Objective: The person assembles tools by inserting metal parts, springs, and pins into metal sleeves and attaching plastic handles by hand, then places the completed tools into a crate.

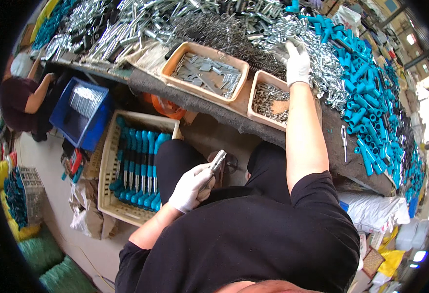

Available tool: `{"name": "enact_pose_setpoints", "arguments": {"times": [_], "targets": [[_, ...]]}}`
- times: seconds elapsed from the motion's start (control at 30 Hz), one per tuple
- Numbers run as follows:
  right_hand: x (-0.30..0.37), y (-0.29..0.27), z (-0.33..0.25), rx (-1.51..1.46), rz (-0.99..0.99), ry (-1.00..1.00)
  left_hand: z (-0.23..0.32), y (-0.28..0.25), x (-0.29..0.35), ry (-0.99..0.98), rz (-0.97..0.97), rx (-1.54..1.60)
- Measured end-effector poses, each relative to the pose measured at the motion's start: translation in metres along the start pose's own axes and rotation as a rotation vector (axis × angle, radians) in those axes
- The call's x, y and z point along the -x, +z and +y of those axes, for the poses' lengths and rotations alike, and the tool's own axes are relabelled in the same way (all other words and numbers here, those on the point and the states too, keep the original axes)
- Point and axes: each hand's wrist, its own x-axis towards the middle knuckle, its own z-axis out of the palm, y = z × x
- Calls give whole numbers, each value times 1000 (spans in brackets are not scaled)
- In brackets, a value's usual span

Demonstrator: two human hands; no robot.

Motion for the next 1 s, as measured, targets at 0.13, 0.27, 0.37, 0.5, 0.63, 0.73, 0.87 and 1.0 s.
{"name": "enact_pose_setpoints", "arguments": {"times": [0.13,0.27,0.37,0.5,0.63,0.73,0.87,1.0], "targets": [[0,-5,-7,-140,-13,19,0,1,-6,-5,-25,-42],[4,-6,-12,-85,-43,-12,-1,1,-10,7,-80,-42],[2,-5,-9,-32,-61,-51,0,4,-10,6,-57,-39],[6,3,-10,93,-35,-29,3,6,-9,-34,-23,-13],[10,3,-17,380,-43,51,1,3,-11,-28,-24,-15],[9,11,-14,305,-5,48,1,4,-11,-14,-36,-43],[-15,16,9,469,-45,-58,1,6,-12,-3,-55,-71],[-8,32,7,909,-51,-138,2,6,-7,12,-37,-43]]}}
